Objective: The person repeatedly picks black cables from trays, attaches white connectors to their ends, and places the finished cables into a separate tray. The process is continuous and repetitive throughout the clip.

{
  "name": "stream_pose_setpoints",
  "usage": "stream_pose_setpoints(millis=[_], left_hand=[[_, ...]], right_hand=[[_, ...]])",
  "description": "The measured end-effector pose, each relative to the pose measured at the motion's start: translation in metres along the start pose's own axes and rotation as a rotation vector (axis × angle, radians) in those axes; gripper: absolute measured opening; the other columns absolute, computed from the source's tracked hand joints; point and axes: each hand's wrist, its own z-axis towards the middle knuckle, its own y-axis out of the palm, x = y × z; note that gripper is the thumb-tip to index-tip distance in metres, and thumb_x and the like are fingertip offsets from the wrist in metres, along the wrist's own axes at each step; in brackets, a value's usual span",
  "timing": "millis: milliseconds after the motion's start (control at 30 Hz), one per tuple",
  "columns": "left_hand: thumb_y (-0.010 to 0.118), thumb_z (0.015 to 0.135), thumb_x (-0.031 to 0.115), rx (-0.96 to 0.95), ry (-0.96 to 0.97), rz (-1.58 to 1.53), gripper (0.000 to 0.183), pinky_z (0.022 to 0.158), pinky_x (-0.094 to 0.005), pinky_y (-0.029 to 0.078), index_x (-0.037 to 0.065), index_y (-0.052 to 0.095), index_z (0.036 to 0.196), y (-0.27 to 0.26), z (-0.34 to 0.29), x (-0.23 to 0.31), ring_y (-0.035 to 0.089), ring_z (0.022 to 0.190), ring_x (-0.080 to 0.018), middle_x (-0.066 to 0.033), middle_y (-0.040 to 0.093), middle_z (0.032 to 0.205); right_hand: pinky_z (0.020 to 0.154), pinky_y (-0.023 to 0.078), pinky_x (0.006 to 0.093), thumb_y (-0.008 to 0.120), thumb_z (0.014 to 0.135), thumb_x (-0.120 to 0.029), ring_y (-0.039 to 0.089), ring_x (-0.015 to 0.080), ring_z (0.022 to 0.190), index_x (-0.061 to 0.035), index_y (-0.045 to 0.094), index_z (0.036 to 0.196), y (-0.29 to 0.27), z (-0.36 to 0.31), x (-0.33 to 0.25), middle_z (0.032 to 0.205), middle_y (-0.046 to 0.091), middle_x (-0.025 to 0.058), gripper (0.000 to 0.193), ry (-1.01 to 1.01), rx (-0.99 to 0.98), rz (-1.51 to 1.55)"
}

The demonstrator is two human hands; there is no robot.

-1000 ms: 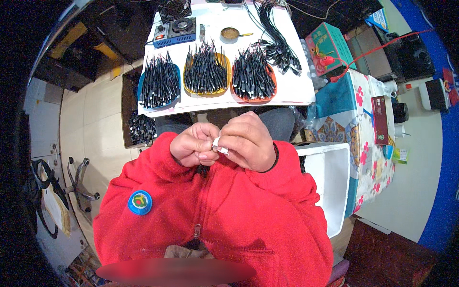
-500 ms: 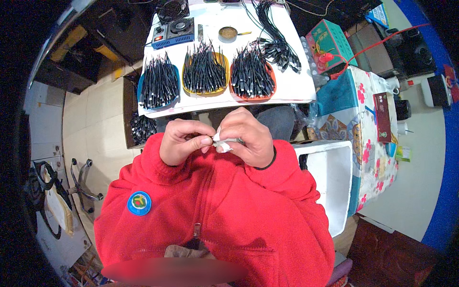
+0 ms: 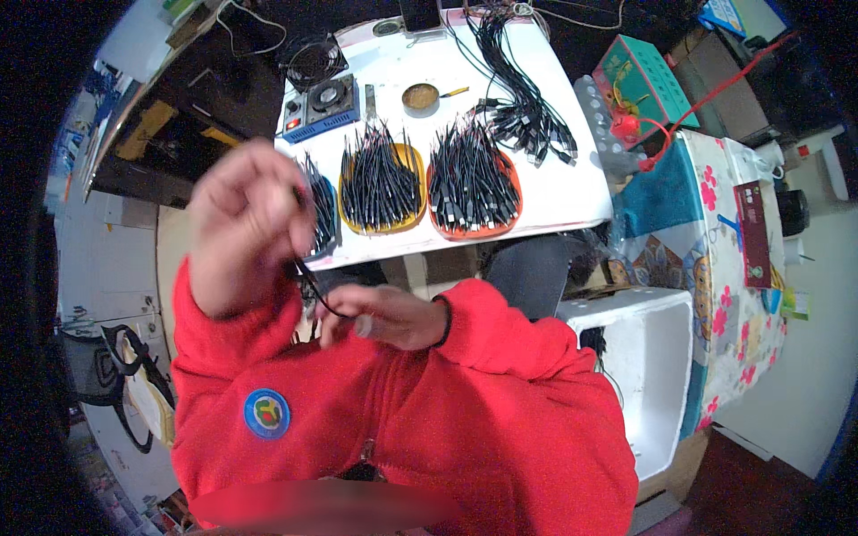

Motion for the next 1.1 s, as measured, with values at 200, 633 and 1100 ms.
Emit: stream_pose_setpoints(millis=[200, 633, 1100], left_hand=[[0.062, 0.084, 0.006, 0.038, 0.473, 1.121, 0.007, 0.057, -0.0268, 0.047, 0.000, 0.064, 0.086, -0.052, 0.150, -0.034, 0.061, 0.060, -0.0187, -0.0101, 0.063, 0.067], [0.059, 0.081, 0.008, -0.303, 0.190, 1.705, 0.008, 0.065, -0.0423, 0.048, 0.000, 0.062, 0.083, -0.104, 0.252, -0.137, 0.062, 0.075, -0.0373, -0.0203, 0.062, 0.076], [0.059, 0.075, 0.004, -0.353, 0.059, 1.852, 0.013, 0.071, -0.0408, 0.053, 0.001, 0.067, 0.085, -0.082, 0.271, -0.138, 0.066, 0.079, -0.0366, -0.0224, 0.065, 0.079]], right_hand=[[0.090, 0.039, 0.0294, 0.030, 0.102, -0.033, 0.054, 0.0162, 0.098, 0.0030, 0.039, 0.123, -0.034, 0.005, 0.023, 0.104, 0.056, 0.0105, 0.042, 0.152, -0.050, 0.202], [0.100, 0.035, 0.0305, 0.032, 0.102, -0.028, 0.046, 0.0161, 0.114, 0.0008, 0.039, 0.124, -0.073, -0.011, 0.055, 0.115, 0.050, 0.0094, 0.037, 0.120, -0.050, 0.176], [0.097, 0.036, 0.0297, 0.036, 0.101, -0.030, 0.046, 0.0150, 0.109, -0.0001, 0.040, 0.122, -0.078, -0.012, 0.051, 0.111, 0.051, 0.0081, 0.036, 0.118, -0.027, 0.156]])
